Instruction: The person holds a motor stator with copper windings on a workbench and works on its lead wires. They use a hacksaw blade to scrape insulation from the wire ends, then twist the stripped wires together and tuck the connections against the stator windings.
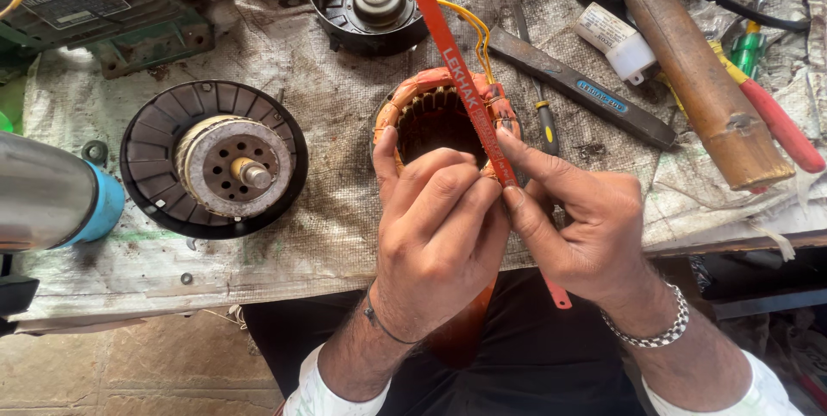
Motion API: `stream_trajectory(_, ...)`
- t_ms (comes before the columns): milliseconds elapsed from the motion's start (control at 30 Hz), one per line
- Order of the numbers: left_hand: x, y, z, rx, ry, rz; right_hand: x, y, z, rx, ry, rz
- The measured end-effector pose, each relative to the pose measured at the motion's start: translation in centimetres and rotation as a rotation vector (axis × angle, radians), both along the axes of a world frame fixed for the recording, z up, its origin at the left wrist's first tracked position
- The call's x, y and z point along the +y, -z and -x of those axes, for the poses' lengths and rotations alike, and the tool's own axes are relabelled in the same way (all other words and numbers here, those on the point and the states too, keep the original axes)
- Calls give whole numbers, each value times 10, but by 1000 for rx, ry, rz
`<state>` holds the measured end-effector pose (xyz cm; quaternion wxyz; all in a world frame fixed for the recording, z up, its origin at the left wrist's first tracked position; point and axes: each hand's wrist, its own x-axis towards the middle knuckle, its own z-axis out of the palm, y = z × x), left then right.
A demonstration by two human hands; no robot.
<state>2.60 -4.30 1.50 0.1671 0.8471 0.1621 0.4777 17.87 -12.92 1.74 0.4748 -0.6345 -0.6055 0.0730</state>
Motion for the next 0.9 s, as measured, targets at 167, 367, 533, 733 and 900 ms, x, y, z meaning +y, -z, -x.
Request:
stream_trajectory(167,0,-5,3,6,8,48,-1,0,4,55,16,-3)
stream_trajectory(367,0,-6,4,22,1,39,-1,-2,0,301,-61,75)
stream_trajectory(533,-2,-7,3,31,-7,27,-2,2,-2,319,-78,49)
stream_trajectory(733,1,-7,5,53,-2,7,-2,6,-4,370,-100,59)
stream_trajectory(900,2,-6,4,17,7,28,-4,4,-6,460,-161,73)
